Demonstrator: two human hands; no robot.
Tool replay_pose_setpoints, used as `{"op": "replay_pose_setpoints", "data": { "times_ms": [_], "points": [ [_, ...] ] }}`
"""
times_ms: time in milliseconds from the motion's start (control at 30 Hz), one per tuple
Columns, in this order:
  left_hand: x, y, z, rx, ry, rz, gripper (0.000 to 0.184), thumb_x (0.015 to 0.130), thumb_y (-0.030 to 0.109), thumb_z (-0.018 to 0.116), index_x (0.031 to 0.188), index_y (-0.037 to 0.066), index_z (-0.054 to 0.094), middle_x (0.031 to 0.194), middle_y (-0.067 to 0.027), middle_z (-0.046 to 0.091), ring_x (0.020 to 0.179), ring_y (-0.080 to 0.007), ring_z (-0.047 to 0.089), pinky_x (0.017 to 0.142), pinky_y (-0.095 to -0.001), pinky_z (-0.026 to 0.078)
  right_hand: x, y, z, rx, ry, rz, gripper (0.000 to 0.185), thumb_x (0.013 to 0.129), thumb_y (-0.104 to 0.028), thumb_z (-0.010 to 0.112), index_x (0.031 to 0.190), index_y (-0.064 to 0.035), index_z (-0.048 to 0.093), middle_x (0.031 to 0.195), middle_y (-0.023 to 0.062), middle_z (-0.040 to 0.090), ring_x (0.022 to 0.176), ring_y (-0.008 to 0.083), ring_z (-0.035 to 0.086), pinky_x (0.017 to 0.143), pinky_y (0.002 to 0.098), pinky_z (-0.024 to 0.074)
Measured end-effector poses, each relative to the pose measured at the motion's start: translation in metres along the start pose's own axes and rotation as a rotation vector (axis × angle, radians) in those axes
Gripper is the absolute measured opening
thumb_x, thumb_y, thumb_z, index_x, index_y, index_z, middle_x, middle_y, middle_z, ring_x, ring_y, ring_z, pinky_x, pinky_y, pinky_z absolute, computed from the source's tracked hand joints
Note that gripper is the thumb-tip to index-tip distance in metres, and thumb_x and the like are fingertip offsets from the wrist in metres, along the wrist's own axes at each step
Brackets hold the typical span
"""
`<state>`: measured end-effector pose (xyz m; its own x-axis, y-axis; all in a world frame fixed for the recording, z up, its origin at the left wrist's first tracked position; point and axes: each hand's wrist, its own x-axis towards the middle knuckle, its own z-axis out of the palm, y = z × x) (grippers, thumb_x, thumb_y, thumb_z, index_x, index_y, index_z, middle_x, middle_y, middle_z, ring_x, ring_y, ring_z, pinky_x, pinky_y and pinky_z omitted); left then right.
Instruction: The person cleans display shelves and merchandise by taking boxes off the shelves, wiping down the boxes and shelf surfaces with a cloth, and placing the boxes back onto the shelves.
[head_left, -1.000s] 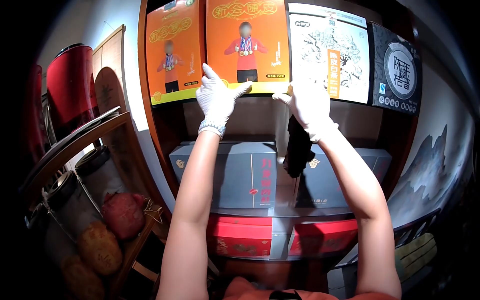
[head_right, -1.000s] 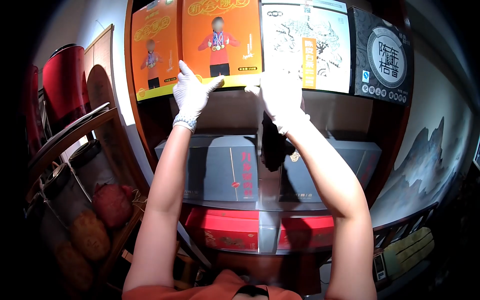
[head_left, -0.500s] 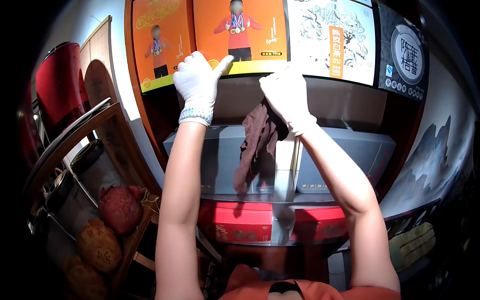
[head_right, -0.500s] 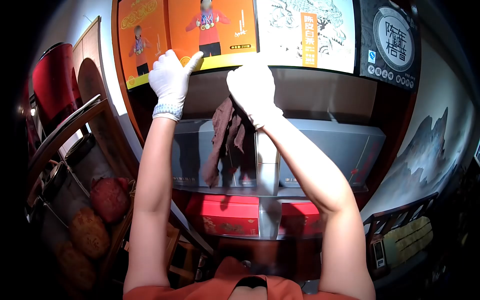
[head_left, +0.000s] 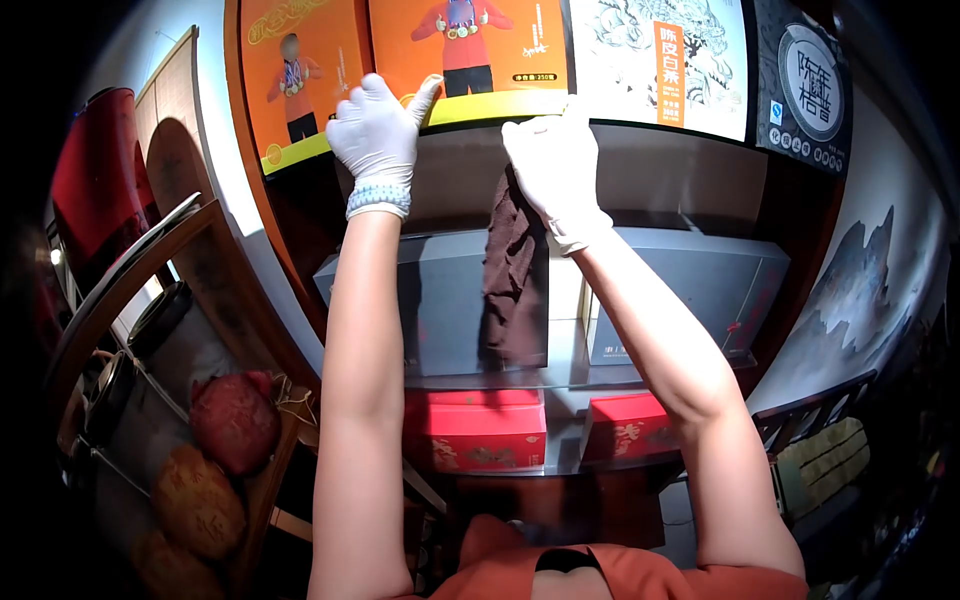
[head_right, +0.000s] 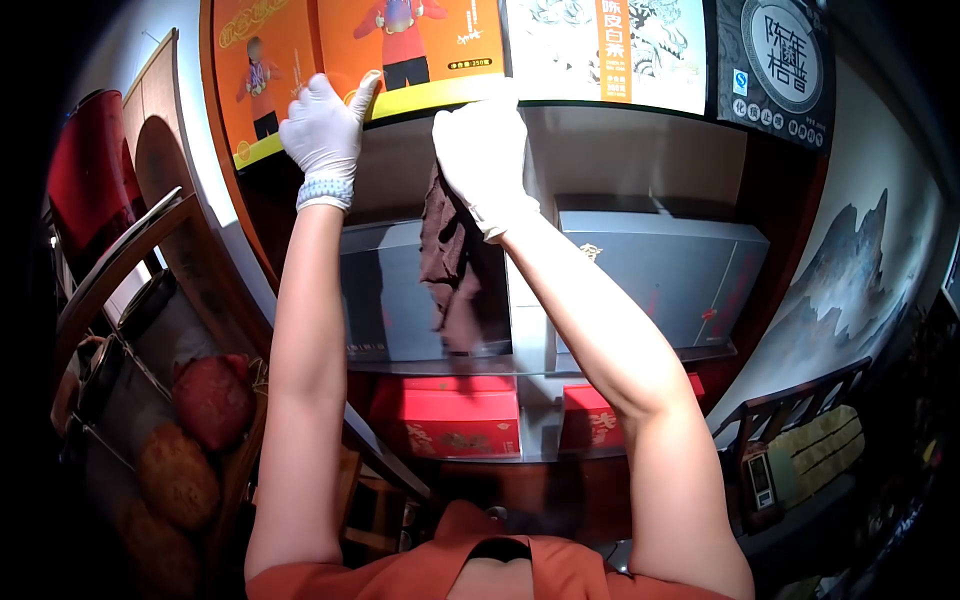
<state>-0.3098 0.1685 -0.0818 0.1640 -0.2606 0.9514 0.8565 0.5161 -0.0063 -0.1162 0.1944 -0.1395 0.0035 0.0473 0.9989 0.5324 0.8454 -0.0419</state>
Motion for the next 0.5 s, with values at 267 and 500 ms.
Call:
{"op": "replay_pose_setpoints", "data": {
  "times_ms": [267, 500],
  "points": [
    [-0.009, -0.007, 0.012, -0.055, -0.11, -0.078, 0.063, 0.088, 0.07, 0.046, 0.064, 0.012, 0.052, 0.05, -0.0044, 0.055, 0.042, -0.0232, 0.059, 0.036, -0.0365, 0.042, 0.002, -0.002, -0.009, 0.311, 0.028, 0.239, 0.036, 0.079, -0.015, 0.072, 0.104, 0.0058, 0.057, 0.065, 0.0071, 0.064, 0.064, 0.0187, 0.065, 0.08, 0.0303, 0.0515],
    [-0.01, -0.007, 0.012, -0.106, -0.099, -0.13, 0.06, 0.091, 0.065, 0.047, 0.067, 0.011, 0.052, 0.053, -0.0061, 0.057, 0.045, -0.0252, 0.06, 0.039, -0.0379, 0.044, 0.004, 0.012, -0.015, 0.316, 0.037, 0.198, 0.032, 0.084, -0.015, 0.069, 0.106, 0.0028, 0.055, 0.075, 0.0144, 0.066, 0.066, 0.0252, 0.067, 0.068, 0.0323, 0.0534]
  ]
}}
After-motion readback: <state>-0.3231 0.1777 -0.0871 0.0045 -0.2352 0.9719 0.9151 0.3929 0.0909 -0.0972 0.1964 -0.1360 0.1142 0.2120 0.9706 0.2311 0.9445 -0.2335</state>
